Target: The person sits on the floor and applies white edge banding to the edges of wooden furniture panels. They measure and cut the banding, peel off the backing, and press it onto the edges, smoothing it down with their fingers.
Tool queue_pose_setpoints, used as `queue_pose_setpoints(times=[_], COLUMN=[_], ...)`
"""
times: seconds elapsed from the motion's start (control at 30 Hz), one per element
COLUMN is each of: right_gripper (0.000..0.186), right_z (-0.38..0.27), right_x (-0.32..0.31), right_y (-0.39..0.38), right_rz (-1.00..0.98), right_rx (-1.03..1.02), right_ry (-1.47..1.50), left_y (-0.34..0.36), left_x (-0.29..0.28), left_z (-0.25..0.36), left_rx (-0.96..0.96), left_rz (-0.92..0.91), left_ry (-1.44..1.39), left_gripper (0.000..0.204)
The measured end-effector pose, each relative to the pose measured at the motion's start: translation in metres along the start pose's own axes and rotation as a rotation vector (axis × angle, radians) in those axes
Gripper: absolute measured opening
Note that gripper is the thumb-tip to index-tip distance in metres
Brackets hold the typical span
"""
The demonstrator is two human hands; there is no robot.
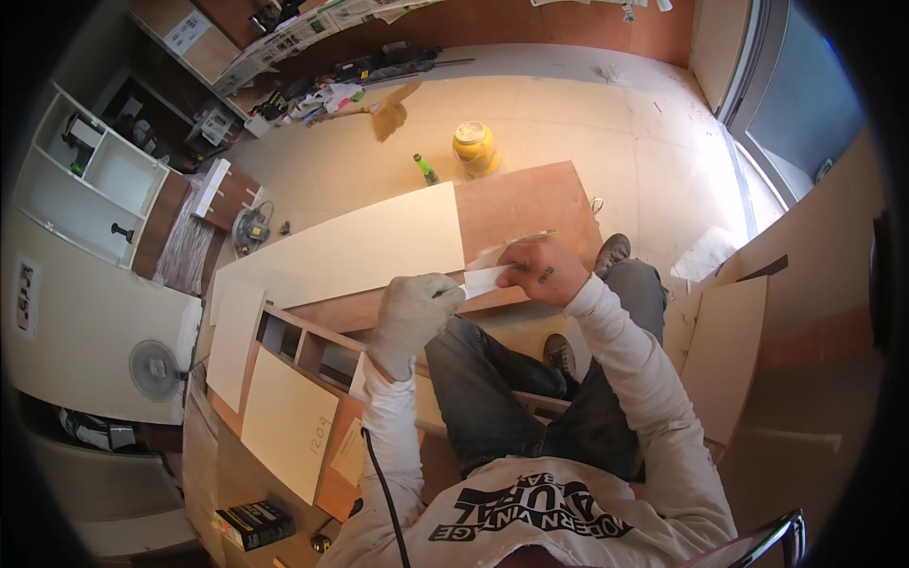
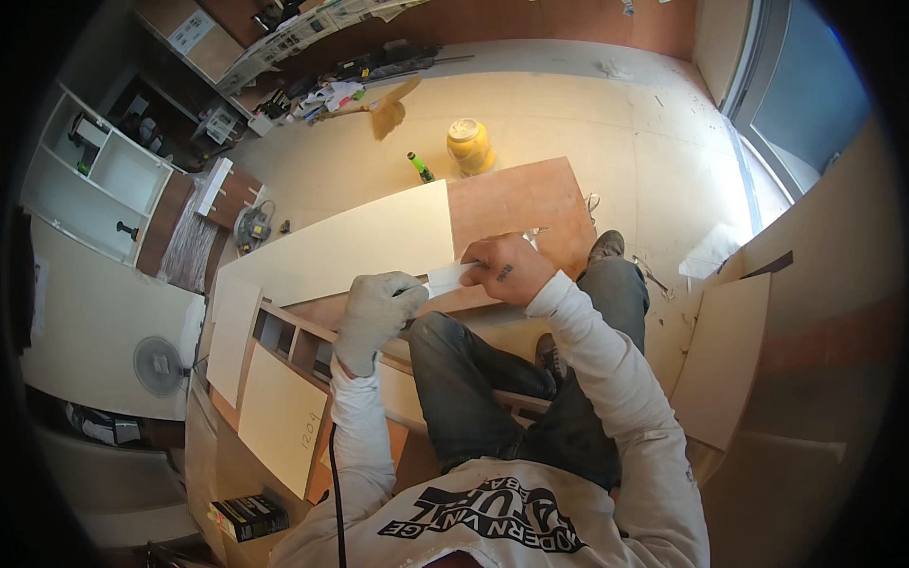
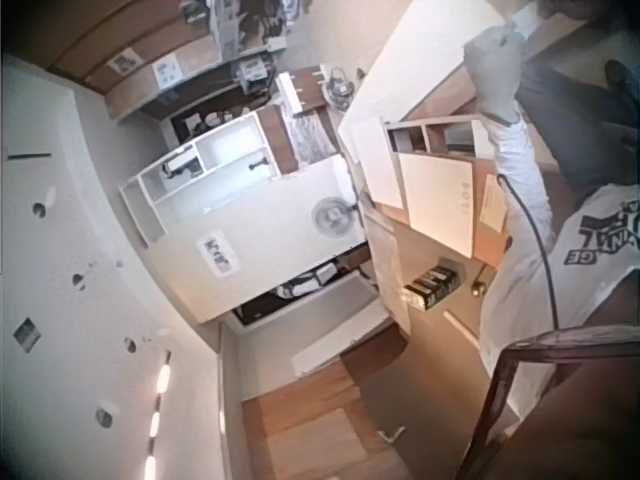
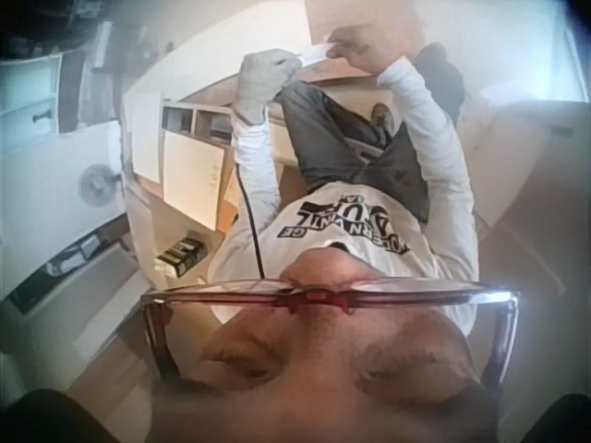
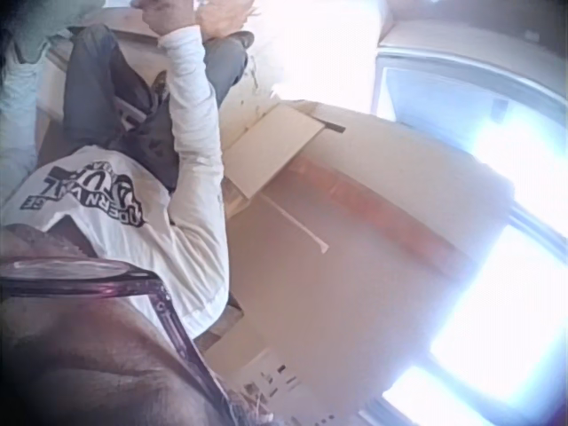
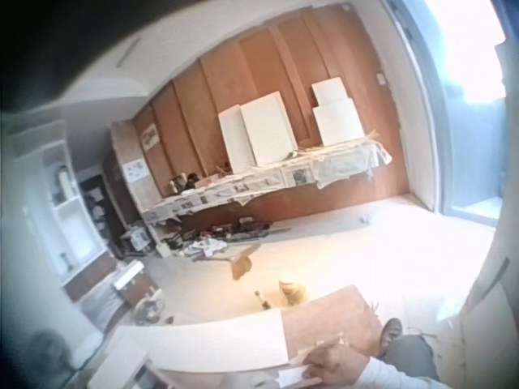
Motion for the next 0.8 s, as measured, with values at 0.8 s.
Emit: queue_pose_setpoints(times=[0.8], right_gripper=[0.024], right_z=[0.079], right_x=[-0.226], right_y=[-0.171], right_rz=[1.028], right_rx=[0.333], right_ry=[-0.122], left_y=[0.030], left_x=[0.104], left_z=[-0.097], left_rx=[-0.090], left_rz=[0.077], left_ry=[0.141], left_gripper=[0.025])
Point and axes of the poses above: each hand's wrist, its own y-axis towards the middle knuckle, its own x-axis out of the palm, z = x × y, the point moved 10 cm from there along y, towards the middle knuckle, and after that the axes turned 9 degrees about -x, right-handed, at the moved point
